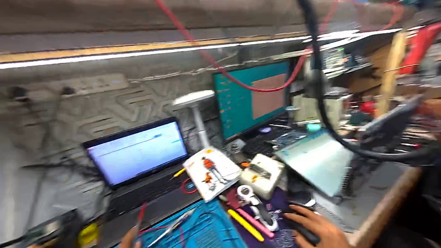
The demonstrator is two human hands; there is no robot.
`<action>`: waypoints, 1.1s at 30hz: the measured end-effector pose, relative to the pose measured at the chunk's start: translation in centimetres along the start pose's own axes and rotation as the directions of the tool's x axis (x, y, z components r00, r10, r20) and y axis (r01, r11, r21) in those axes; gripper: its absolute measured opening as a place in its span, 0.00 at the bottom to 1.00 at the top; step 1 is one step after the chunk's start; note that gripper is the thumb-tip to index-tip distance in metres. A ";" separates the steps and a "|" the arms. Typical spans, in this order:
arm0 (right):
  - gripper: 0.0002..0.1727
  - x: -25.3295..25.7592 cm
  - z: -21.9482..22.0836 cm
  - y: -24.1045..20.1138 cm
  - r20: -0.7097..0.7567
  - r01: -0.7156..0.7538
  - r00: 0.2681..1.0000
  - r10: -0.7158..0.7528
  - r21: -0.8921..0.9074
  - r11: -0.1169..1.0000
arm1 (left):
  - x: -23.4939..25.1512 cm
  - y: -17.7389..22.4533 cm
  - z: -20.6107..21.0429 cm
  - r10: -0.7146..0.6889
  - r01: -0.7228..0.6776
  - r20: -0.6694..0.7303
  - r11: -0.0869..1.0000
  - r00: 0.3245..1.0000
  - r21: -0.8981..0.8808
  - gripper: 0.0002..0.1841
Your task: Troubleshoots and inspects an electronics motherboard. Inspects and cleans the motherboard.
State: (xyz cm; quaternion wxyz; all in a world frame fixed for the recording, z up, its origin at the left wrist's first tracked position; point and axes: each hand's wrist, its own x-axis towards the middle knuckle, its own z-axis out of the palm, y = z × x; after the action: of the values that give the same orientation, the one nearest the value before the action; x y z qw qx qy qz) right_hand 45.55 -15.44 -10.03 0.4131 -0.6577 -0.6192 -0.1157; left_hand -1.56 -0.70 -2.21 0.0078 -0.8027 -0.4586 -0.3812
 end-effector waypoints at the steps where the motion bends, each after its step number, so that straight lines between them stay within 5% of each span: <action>1: 0.20 0.1 0.0 0.1 0.019 0.011 1.000 -0.011 0.009 1.000 | 0.0 0.2 0.0 -0.015 0.015 -0.012 1.000 1.000 0.003 0.22; 15: 0.22 0.7 -0.4 1.9 0.180 0.058 0.981 -0.077 0.107 0.993 | -0.3 -0.2 2.0 -0.073 0.083 -0.153 0.995 0.986 0.061 0.22; 33: 0.21 0.4 -0.5 2.0 0.131 0.058 0.989 -0.068 0.076 0.995 | -0.2 -0.2 2.2 -0.075 0.087 -0.147 0.993 0.986 0.079 0.24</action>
State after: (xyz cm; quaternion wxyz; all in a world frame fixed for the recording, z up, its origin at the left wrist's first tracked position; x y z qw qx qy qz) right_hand 47.59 -15.29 -10.26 0.3901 -0.6290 -0.6696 -0.0620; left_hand -0.45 0.02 -3.95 0.0595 -0.7528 -0.5048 -0.4183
